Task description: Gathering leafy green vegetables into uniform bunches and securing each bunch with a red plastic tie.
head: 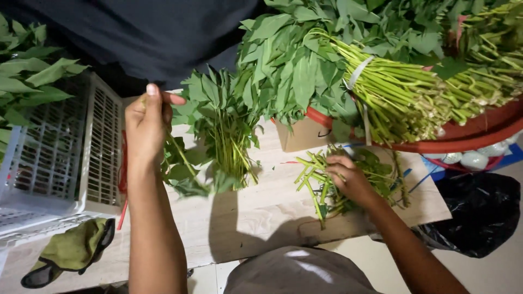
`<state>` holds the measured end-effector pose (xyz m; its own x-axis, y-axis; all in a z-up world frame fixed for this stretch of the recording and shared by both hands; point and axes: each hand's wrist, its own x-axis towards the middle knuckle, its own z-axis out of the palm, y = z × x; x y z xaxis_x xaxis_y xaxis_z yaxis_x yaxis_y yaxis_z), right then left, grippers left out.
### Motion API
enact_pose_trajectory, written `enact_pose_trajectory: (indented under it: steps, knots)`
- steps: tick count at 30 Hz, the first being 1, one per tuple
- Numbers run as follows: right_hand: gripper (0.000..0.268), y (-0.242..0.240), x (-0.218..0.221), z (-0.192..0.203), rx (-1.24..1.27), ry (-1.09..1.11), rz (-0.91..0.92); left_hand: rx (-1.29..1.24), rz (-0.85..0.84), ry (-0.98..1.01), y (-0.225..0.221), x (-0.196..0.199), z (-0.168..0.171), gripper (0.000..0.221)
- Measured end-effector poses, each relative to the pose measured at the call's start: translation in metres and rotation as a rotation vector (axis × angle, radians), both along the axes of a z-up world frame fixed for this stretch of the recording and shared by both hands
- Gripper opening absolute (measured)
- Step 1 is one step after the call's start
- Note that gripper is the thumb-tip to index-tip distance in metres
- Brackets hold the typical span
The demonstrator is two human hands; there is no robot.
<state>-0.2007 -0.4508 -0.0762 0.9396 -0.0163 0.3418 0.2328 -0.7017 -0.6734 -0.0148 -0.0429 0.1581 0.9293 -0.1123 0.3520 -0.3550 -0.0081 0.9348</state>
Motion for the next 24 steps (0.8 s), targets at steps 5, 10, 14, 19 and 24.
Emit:
enact_pose_trajectory:
  steps: [5,10,14,19,24]
  knots:
    - [0.029,-0.024,-0.010,-0.018,-0.223,0.140,0.046,-0.069,-0.025,0.018,-0.001,-0.002,-0.016,0.052]
    - [0.037,-0.027,0.005,-0.031,-0.312,0.016,0.053,-0.112,0.000,-0.035,0.010,0.000,-0.027,0.046]
    - [0.021,0.016,0.045,-0.011,-0.236,-0.109,0.052,-0.177,0.026,-0.061,0.016,-0.007,-0.028,0.030]
    - [0.010,0.112,0.101,0.012,-0.154,-0.008,0.135,-0.203,0.071,-0.073,0.029,-0.016,-0.027,0.022]
    - [0.015,0.164,0.195,-0.118,0.041,0.253,0.112,-0.097,0.237,-0.063,0.056,-0.017,-0.045,0.018]
